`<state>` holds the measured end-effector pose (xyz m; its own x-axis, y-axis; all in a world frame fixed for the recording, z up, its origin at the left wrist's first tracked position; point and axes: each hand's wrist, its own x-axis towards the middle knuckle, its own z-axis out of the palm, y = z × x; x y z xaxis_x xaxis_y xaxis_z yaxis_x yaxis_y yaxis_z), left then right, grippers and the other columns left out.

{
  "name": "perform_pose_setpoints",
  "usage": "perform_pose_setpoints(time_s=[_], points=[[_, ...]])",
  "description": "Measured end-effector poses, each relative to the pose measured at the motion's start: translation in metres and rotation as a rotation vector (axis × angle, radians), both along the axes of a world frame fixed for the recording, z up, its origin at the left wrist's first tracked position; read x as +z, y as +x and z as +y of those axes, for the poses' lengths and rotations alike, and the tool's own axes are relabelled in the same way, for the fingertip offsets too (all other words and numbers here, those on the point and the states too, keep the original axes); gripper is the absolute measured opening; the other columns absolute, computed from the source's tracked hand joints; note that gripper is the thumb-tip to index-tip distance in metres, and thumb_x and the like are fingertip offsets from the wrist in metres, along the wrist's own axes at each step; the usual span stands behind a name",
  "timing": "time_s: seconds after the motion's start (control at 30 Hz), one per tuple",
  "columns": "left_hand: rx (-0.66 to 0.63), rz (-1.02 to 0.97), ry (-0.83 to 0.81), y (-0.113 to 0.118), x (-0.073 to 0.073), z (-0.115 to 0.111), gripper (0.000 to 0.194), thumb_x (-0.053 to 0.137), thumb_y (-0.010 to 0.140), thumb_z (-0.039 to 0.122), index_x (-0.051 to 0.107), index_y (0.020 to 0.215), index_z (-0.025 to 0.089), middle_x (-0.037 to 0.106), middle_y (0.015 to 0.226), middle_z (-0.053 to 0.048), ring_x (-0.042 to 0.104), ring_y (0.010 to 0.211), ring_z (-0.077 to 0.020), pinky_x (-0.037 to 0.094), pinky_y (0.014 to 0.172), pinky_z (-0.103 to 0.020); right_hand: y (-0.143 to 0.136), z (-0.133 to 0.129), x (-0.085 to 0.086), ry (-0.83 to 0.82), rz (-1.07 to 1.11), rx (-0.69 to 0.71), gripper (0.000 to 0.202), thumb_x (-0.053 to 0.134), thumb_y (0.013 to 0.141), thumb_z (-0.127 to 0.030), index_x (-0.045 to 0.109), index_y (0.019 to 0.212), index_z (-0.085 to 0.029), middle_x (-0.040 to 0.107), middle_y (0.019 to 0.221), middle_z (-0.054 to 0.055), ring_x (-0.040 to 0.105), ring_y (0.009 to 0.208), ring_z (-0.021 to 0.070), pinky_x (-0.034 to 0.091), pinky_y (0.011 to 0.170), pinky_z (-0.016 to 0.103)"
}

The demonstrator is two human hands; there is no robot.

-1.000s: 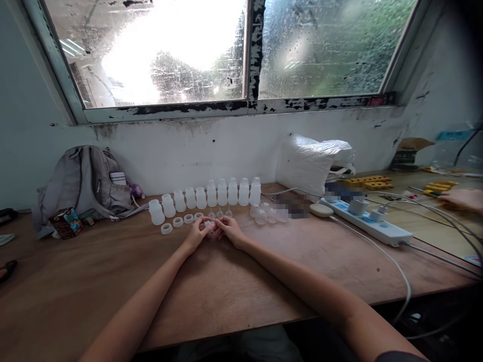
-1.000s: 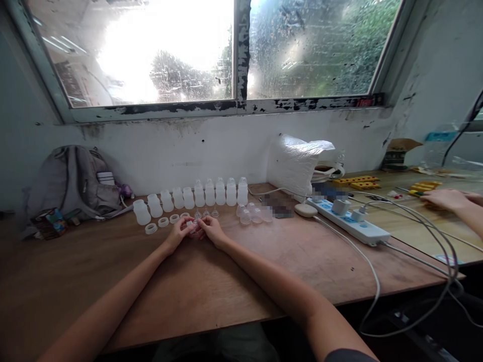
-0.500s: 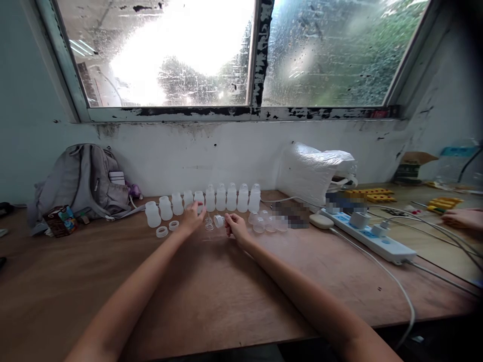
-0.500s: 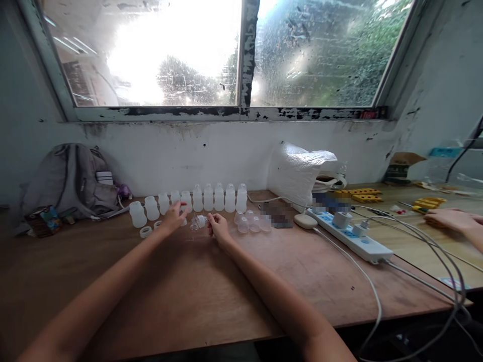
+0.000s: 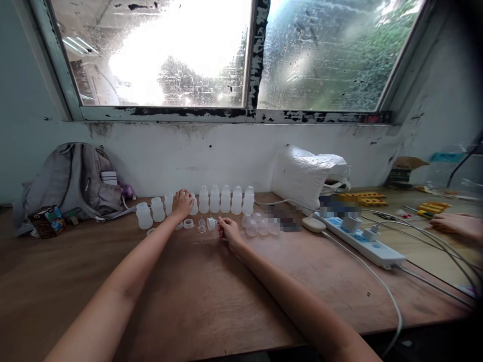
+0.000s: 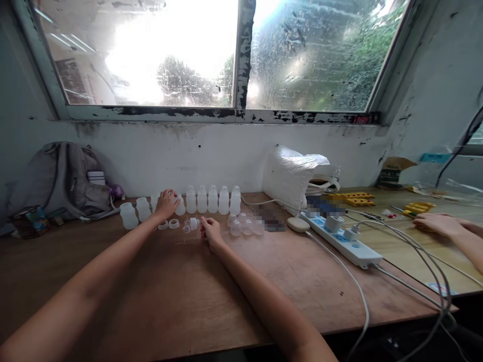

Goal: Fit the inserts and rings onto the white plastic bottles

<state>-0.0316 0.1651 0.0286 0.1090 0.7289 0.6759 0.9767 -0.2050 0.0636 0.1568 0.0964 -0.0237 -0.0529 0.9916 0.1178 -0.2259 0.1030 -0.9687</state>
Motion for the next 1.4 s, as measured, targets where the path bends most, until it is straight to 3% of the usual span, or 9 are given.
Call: perform_pose_setpoints(time_s=[0.2, 0.43, 0.63, 0.83, 0.93, 1.03, 1.2, 1.3, 1.4], points=[[-0.051, -0.081, 0.040, 0.006, 0.002, -0.008, 0.018, 0.039, 0.079, 0.027, 0.051, 0.085, 0.015, 0.047, 0.102, -0.012, 0.043, 0.097, -0.0237, 0.035, 0.083, -0.036, 0.001, 0.001, 0.000, -0.017, 0.020, -0.007, 0.035, 0.056, 0.063, -0.049, 0.043, 0.064, -0.017, 0.043, 0.046, -0.006, 0.038, 0.030, 0.0046, 0.028, 0.028, 0.016], [-0.316, -0.399, 0.254, 0.025, 0.009, -0.069, 0.013, 0.033, 0.084, 0.026, 0.040, 0.091, 0.019, 0.042, 0.110, -0.009, 0.039, 0.108, -0.0170, 0.035, 0.088, -0.032, 0.004, -0.002, 0.012, -0.011, 0.098, -0.031, 0.034, 0.058, 0.062, -0.048, 0.043, 0.063, -0.018, 0.042, 0.046, -0.006, 0.035, 0.031, 0.0043, 0.029, 0.029, 0.018], [-0.508, -0.465, 0.114, 0.049, -0.010, -0.101, 0.012, 0.035, 0.083, 0.028, 0.042, 0.090, 0.020, 0.044, 0.104, -0.007, 0.044, 0.102, -0.0158, 0.038, 0.083, -0.029, 0.004, -0.003, 0.017, -0.021, 0.139, -0.073, 0.033, 0.060, 0.061, -0.045, 0.043, 0.060, -0.017, 0.041, 0.044, -0.006, 0.034, 0.031, 0.0051, 0.029, 0.029, 0.019], [-0.531, -0.734, 0.001, 0.061, -0.029, -0.099, 0.035, 0.048, 0.076, 0.036, 0.035, 0.104, 0.020, 0.042, 0.109, -0.008, 0.050, 0.089, -0.0156, 0.042, 0.074, -0.029, 0.009, 0.000, 0.027, 0.045, 0.152, -0.093, 0.034, 0.055, 0.065, -0.047, 0.039, 0.057, -0.018, 0.032, 0.041, -0.008, 0.023, 0.027, 0.0028, 0.020, 0.028, 0.019], [-0.570, -0.869, -0.177, 0.062, -0.035, -0.099, 0.047, 0.056, 0.070, 0.039, 0.033, 0.107, 0.020, 0.046, 0.105, -0.008, 0.052, 0.081, -0.0147, 0.044, 0.067, -0.028, 0.010, 0.004, 0.043, 0.104, 0.140, -0.065, 0.032, 0.055, 0.066, -0.047, 0.041, 0.059, -0.018, 0.029, 0.040, -0.009, 0.022, 0.028, 0.0028, 0.018, 0.028, 0.018], [-0.654, -0.868, -0.345, 0.061, -0.040, -0.099, 0.052, 0.062, 0.064, 0.039, 0.038, 0.105, 0.019, 0.051, 0.096, -0.006, 0.053, 0.079, -0.0156, 0.044, 0.067, -0.028, 0.009, 0.008, 0.068, 0.192, -0.013, -0.014, 0.029, 0.057, 0.065, -0.045, 0.046, 0.062, -0.018, 0.031, 0.041, -0.009, 0.024, 0.030, 0.0031, 0.019, 0.030, 0.018], [-0.698, -0.833, -0.434, 0.059, -0.042, -0.100, 0.046, 0.064, 0.061, 0.037, 0.046, 0.098, 0.017, 0.054, 0.088, -0.004, 0.053, 0.080, -0.0173, 0.044, 0.066, -0.029, 0.006, 0.004, 0.108, 0.377, -0.588, 0.192, 0.025, 0.060, 0.062, -0.039, 0.055, 0.058, -0.015, 0.045, 0.045, -0.004, 0.036, 0.034, 0.0047, 0.027, 0.034, 0.018], [-0.733, -0.843, -0.448, 0.059, -0.041, -0.101, 0.047, 0.065, 0.060, 0.037, 0.046, 0.098, 0.017, 0.054, 0.088, -0.003, 0.053, 0.080, -0.0165, 0.044, 0.066, -0.028, 0.007, 0.000, 0.119, 0.492, -0.829, 0.204, 0.020, 0.060, 0.062, -0.034, 0.058, 0.056, -0.015, 0.052, 0.050, -0.003, 0.040, 0.038, 0.0053, 0.030, 0.040, 0.019], [-0.761, -0.861, -0.460, 0.059, -0.040, -0.102, 0.044, 0.065, 0.059, 0.037, 0.047, 0.095, 0.017, 0.054, 0.087, -0.002, 0.053, 0.081, -0.0162, 0.044, 0.066, -0.027, 0.010, -0.005, 0.123, 0.562, -0.922, 0.182, 0.015, 0.060, 0.063, -0.029, 0.061, 0.057, -0.015, 0.055, 0.052, -0.001, 0.043, 0.042, 0.0058, 0.030, 0.043, 0.018]])
